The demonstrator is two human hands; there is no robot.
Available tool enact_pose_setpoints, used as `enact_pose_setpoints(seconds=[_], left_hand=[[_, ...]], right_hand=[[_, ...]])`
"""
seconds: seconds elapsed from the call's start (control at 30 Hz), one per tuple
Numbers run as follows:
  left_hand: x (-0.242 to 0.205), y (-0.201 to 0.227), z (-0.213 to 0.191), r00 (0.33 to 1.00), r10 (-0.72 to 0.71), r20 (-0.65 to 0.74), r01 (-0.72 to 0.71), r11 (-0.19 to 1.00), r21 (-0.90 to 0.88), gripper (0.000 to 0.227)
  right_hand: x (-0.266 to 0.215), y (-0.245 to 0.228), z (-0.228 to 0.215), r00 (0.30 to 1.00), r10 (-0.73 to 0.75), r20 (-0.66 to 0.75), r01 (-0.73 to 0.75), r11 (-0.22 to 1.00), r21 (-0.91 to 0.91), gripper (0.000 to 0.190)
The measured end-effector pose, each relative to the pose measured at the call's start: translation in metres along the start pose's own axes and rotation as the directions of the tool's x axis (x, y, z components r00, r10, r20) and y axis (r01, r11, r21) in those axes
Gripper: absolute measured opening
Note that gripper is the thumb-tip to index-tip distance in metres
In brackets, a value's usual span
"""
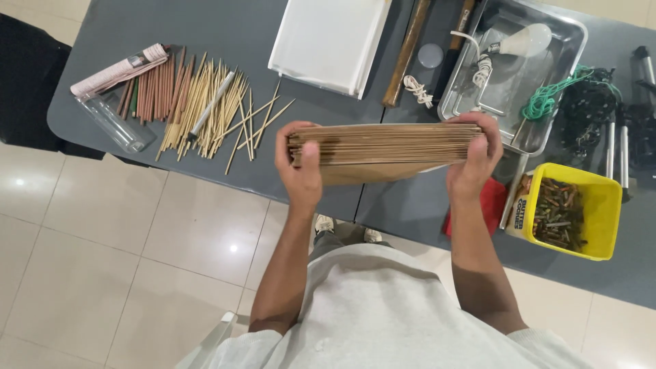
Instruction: Organize paper folders and clean wooden skewers using a red cloth.
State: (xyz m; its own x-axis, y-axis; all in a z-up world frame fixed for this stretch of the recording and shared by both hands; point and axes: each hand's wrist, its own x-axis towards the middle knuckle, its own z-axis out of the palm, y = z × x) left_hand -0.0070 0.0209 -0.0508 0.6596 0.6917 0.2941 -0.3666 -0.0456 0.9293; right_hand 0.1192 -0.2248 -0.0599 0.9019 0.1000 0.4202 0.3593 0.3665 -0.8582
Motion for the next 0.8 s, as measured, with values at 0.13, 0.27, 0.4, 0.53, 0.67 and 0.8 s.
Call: enact_pose_setpoints(seconds=[0.13, 0.27, 0.4, 0.53, 0.67, 0.8], left_hand=[[-0.017, -0.100, -0.040, 0.984, -0.065, 0.167, 0.094, 0.980, -0.175, 0.100], [-0.069, -0.260, -0.098, 0.959, -0.196, 0.205, 0.214, 0.974, -0.069, 0.109], [-0.080, -0.280, -0.097, 0.939, -0.292, 0.183, 0.258, 0.948, 0.188, 0.089], [-0.077, -0.316, -0.110, 0.842, 0.260, 0.473, -0.511, 0.102, 0.854, 0.045], [-0.052, -0.173, -0.049, 0.999, -0.049, 0.009, 0.048, 0.994, 0.100, 0.069], [-0.058, -0.137, -0.042, 0.944, -0.268, -0.195, 0.329, 0.827, 0.455, 0.065]], right_hand=[[-0.029, 0.066, -0.038, 0.989, -0.133, 0.068, 0.121, 0.980, 0.159, 0.103], [-0.093, 0.176, -0.129, 0.998, -0.020, 0.061, 0.042, 0.918, -0.395, 0.113], [-0.135, 0.229, -0.149, 0.966, -0.024, 0.258, 0.216, 0.628, -0.747, 0.063], [-0.139, 0.247, -0.129, 0.985, 0.067, 0.161, 0.028, 0.851, -0.525, 0.057], [-0.103, 0.185, -0.069, 0.986, 0.167, 0.019, -0.149, 0.921, -0.361, 0.055], [-0.102, 0.163, -0.040, 0.927, 0.358, -0.109, -0.374, 0.864, -0.336, 0.049]])
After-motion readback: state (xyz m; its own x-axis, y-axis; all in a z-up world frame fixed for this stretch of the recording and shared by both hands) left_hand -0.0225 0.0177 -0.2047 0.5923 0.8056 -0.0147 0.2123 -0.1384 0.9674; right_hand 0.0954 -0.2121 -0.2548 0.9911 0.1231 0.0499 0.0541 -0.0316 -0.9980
